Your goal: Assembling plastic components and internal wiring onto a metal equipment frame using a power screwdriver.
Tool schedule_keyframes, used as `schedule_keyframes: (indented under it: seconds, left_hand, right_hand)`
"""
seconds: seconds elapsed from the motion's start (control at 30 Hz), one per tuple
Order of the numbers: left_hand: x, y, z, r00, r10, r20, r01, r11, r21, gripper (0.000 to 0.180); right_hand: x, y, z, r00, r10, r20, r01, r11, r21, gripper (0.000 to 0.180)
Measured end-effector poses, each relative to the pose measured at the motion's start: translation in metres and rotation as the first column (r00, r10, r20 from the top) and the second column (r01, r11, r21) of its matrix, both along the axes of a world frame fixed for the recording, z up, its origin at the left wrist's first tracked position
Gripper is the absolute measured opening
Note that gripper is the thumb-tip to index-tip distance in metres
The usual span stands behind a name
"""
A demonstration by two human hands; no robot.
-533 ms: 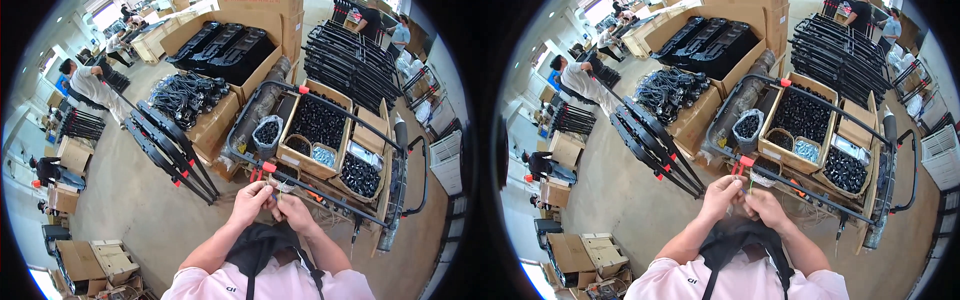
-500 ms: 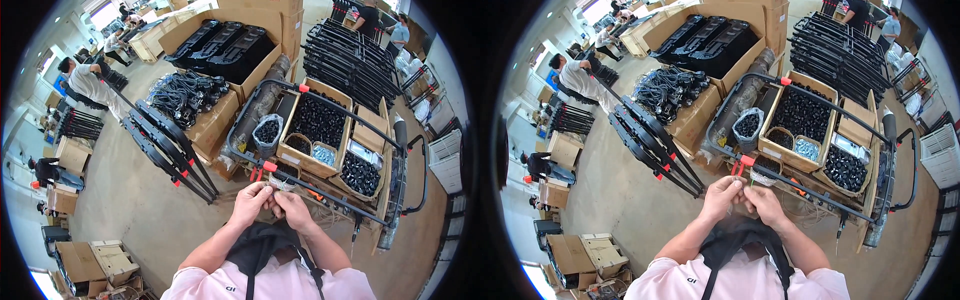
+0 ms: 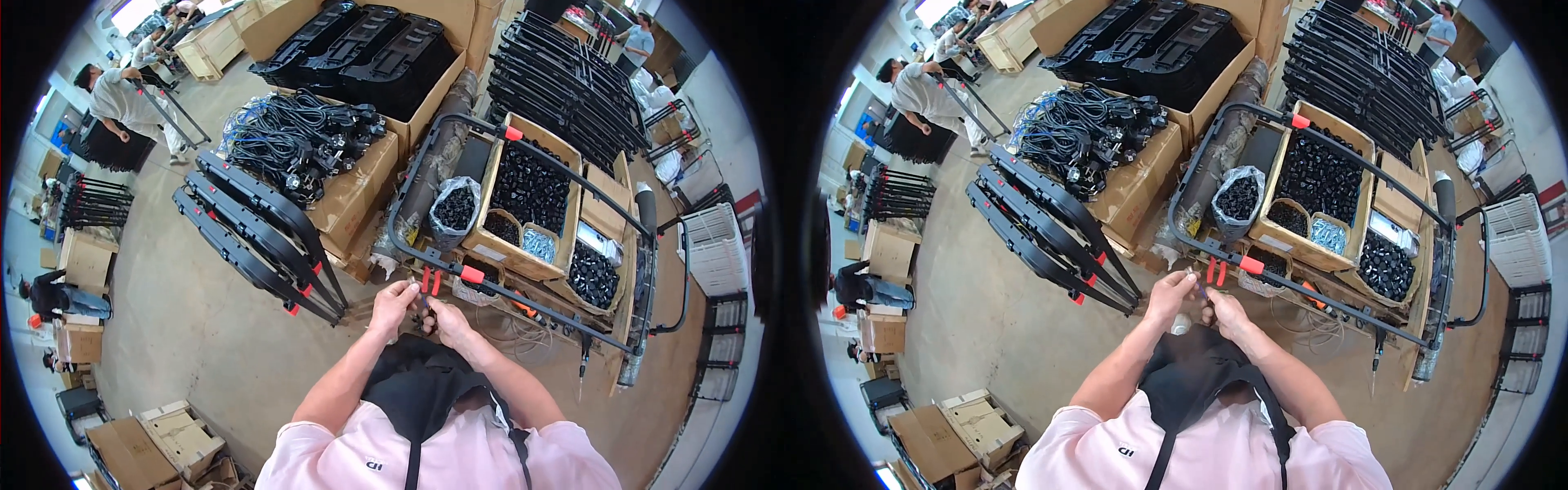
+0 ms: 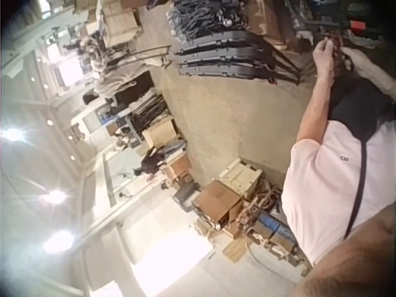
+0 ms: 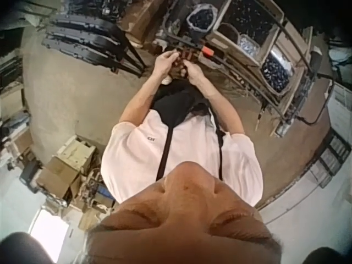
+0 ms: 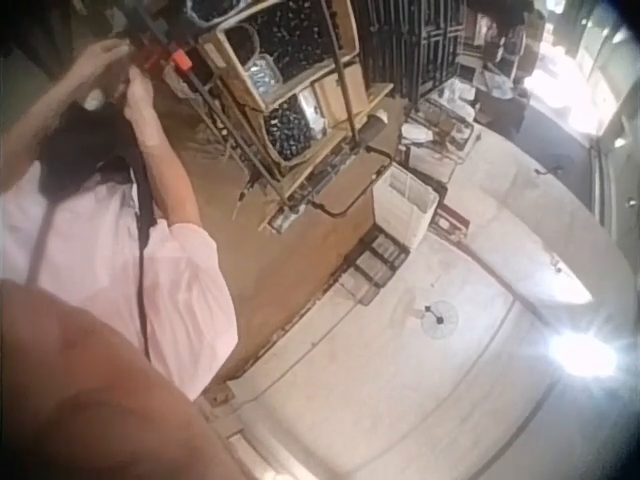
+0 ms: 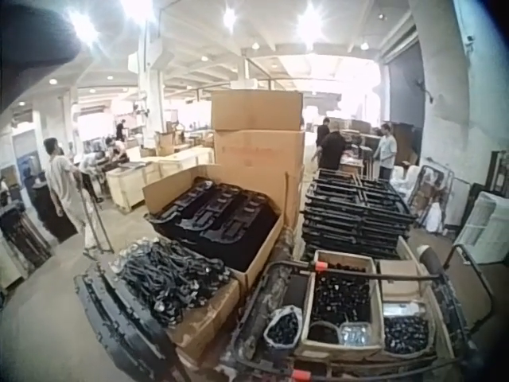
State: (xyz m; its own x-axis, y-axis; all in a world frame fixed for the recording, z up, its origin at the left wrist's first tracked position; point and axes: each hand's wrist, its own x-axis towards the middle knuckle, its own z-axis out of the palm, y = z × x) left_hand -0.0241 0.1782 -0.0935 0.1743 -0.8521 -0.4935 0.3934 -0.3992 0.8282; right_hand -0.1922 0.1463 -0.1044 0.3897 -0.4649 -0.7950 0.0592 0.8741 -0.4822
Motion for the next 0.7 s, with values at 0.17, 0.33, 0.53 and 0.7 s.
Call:
schedule_keyframes:
  seconds: [0.17, 0.33, 0.53, 0.7]
  left_hand:
    - [0.029, -0.035, -0.041, 0.993, -0.104, -0.054, 0.106, 0.993, 0.042, 0.023]
    - [0.045, -0.055, -0.043, 0.976, -0.195, -0.098, 0.202, 0.977, 0.063, 0.021]
    - [0.056, -0.072, -0.049, 0.935, -0.351, -0.05, 0.354, 0.932, 0.073, 0.023]
    - [0.06, -0.078, -0.05, 0.911, -0.411, -0.019, 0.411, 0.904, 0.117, 0.023]
  right_hand:
    - [0.029, -0.018, -0.025, 0.995, -0.088, -0.036, 0.09, 0.993, 0.077, 0.04]
    - [0.044, -0.026, -0.03, 0.985, -0.151, -0.077, 0.159, 0.982, 0.1, 0.039]
    - [0.05, -0.024, -0.032, 0.975, -0.211, -0.061, 0.218, 0.967, 0.132, 0.04]
    - [0.052, -0.024, -0.029, 0.975, -0.223, -0.019, 0.223, 0.968, 0.116, 0.036]
